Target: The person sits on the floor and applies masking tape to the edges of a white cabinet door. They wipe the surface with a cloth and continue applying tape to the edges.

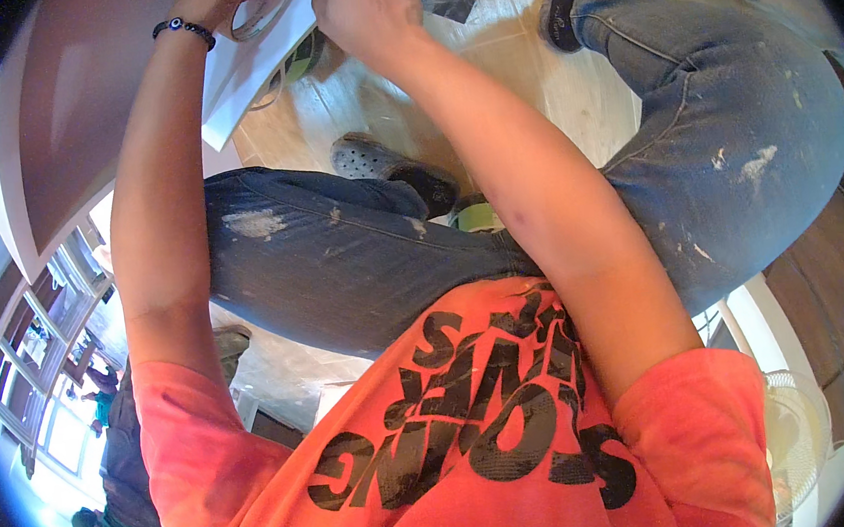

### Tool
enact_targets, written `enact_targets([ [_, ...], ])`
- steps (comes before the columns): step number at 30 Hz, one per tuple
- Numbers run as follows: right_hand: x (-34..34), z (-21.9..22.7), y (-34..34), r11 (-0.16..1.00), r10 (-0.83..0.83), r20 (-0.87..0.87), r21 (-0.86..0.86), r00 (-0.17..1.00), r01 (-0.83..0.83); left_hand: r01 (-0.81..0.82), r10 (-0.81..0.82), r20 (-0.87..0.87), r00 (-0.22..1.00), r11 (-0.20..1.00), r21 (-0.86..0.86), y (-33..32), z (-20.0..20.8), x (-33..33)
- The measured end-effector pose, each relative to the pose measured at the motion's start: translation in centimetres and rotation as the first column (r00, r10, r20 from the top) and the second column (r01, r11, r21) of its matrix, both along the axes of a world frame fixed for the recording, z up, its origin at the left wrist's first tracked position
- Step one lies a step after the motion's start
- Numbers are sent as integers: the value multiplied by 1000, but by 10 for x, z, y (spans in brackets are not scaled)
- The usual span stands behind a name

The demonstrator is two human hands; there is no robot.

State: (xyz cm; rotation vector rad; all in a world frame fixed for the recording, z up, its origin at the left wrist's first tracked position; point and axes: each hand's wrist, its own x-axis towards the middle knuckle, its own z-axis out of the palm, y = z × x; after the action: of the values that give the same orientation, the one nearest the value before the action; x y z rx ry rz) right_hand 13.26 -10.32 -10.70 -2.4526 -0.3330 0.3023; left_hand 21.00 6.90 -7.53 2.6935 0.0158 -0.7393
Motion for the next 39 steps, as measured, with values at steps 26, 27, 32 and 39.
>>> enact_targets([
  [26, 15, -39, -11, 998, 27, -10, 63, 1000, -26, -410, 370, -208, 905, 637, -652, -27, 2, -65],
  [27, 18, -43, -14, 999, -3, -39, 51, 999, 5, -368, 358, -135, 924, 736, -568, -24, 8, -63],
  [32, 15, -41, -21, 998, -14, -3, 53, 1000, 14, -284, 361, 49, 931, 804, -523, 14, 10, -50],
  [39, 9, -40, -14, 997, 14, 58, 72, 998, -18, -279, 279, -92, 956, 960, 3, 12, 86, -83],
])
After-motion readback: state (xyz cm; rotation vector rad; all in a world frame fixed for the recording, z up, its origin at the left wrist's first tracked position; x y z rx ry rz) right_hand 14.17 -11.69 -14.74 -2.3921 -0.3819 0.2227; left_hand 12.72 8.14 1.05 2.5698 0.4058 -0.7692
